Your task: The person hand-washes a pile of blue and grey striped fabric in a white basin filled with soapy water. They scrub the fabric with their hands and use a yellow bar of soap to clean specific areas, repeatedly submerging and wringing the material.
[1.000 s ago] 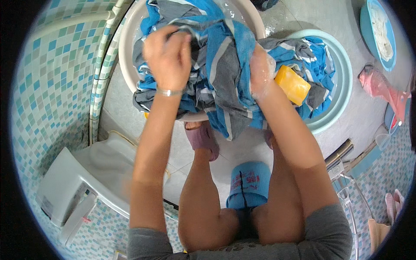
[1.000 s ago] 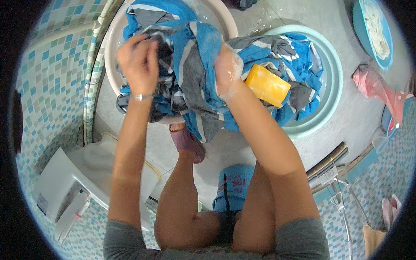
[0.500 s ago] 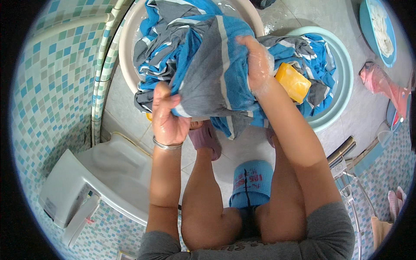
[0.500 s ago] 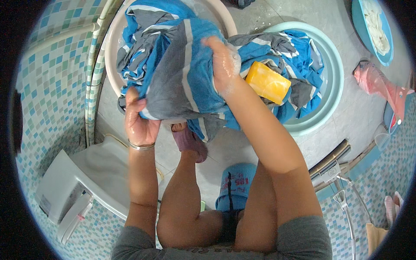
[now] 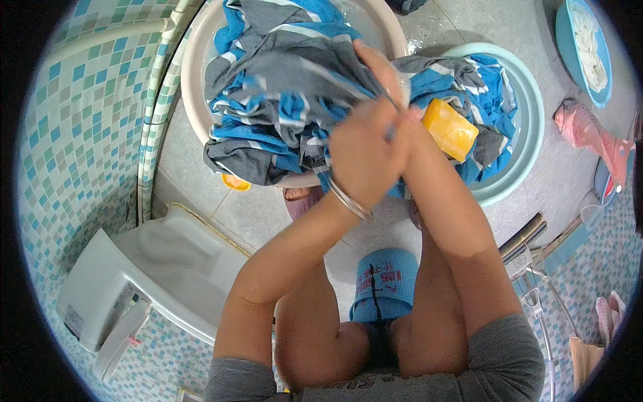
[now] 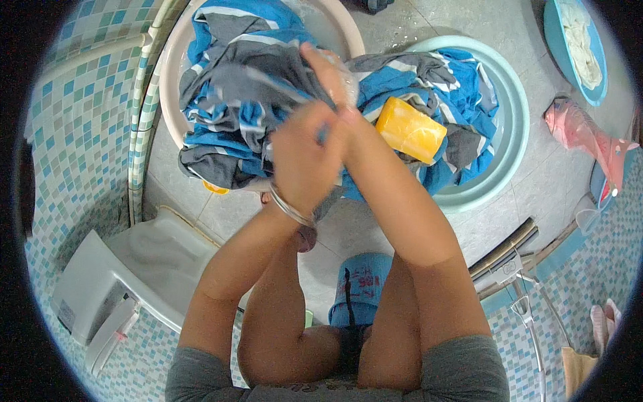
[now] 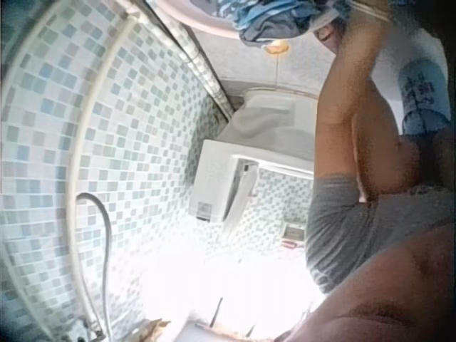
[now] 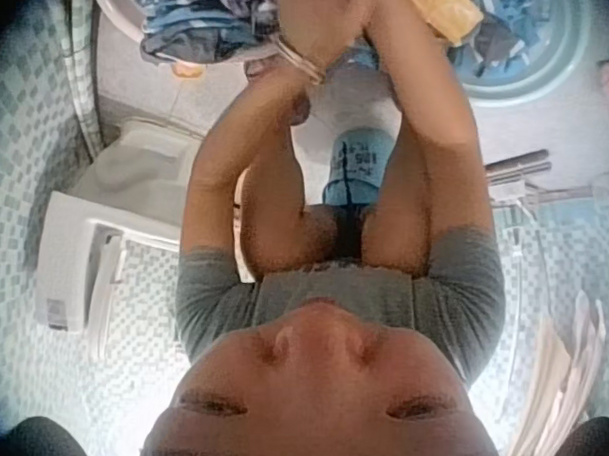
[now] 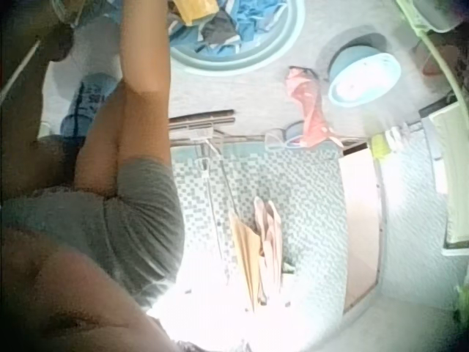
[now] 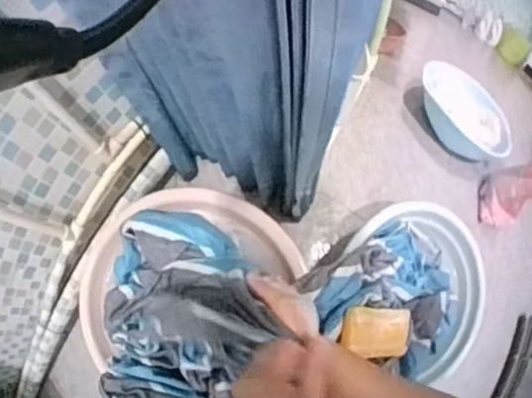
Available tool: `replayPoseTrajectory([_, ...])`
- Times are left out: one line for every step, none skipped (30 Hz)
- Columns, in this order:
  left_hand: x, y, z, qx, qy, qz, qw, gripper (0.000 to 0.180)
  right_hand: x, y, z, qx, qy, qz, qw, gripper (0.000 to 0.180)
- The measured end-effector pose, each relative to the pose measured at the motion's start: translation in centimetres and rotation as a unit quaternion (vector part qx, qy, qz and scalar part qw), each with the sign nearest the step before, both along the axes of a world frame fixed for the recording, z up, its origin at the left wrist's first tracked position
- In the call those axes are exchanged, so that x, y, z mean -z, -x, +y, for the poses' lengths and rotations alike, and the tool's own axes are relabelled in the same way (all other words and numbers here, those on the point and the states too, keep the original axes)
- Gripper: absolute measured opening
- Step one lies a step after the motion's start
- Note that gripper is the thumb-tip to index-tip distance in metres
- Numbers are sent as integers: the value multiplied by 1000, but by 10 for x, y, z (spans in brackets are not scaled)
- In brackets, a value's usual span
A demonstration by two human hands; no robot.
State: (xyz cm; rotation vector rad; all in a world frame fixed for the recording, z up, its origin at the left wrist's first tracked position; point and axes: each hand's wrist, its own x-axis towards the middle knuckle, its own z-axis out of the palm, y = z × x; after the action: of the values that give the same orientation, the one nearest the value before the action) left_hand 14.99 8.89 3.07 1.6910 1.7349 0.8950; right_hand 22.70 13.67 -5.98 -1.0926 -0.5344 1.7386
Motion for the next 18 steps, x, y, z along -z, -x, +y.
replayPoseTrajectory([-2, 0, -5, 29, -2, 32, 999, 20, -5, 3, -5, -26, -194, -124, 973, 38])
replayPoseTrajectory([-2, 1, -8, 59, -4, 63, 996, 17, -10, 5, -11, -48, -378, -241, 892, 37])
replayPoseTrajectory([13, 11, -3, 37, -107, 98, 989, 18, -17, 2, -20, -147, -194, -246, 938, 36])
replayPoseTrajectory([19, 25, 13, -29, -115, 110, 987, 18, -35, 4, -21, -117, -73, -155, 978, 34])
replayPoseTrajectory([26, 37, 23, -94, -114, 119, 982, 19, -50, 9, -25, -84, 58, -60, 993, 33])
replayPoseTrajectory([33, 50, 29, -140, -78, 92, 983, 24, -62, 19, -28, -51, 185, 45, 980, 32])
replayPoseTrajectory([38, 57, 38, -183, -45, 61, 980, 30, -62, 24, -26, -44, 155, 11, 987, 32])
replayPoseTrajectory([41, 62, 42, -226, -12, 30, 974, 35, -64, 26, -22, -15, 165, 6, 986, 33])
replayPoseTrajectory([44, 54, 34, -216, 27, 18, 976, 36, -67, 28, -16, 14, 176, 2, 984, 34])
replayPoseTrajectory([31, 38, 24, -205, 70, 7, 976, 37, -67, 29, -11, 44, 189, -1, 981, 35])
replayPoseTrajectory([6, 22, 19, -160, 97, 14, 982, 38, -55, 19, -6, 22, 190, 4, 981, 41])
replayPoseTrajectory([1, 17, 11, -119, 78, -12, 990, 37, -40, 14, -8, -1, 69, -72, 995, 40])
replayPoseTrajectory([-10, 13, 9, -89, 63, 5, 994, 35, -24, 9, -10, -21, -58, -150, 987, 40])
replayPoseTrajectory([-15, 8, 4, -59, 56, 17, 997, 33, -16, 8, -17, -18, -110, -172, 979, 35])
replayPoseTrajectory([-7, 9, 5, -55, 38, 47, 997, 33, -6, 6, -19, -13, -165, -194, 967, 31])
replayPoseTrajectory([5, 25, 9, -62, 20, 90, 994, 32, -20, 17, -26, -7, -42, -138, 989, 28])
replayPoseTrajectory([16, 42, 20, -68, -6, 129, 989, 32, -53, 25, -27, 0, 74, -85, 994, 26])
replayPoseTrajectory([21, 62, 31, -76, -32, 152, 985, 35, -78, 30, -26, 3, 189, -28, 982, 23])
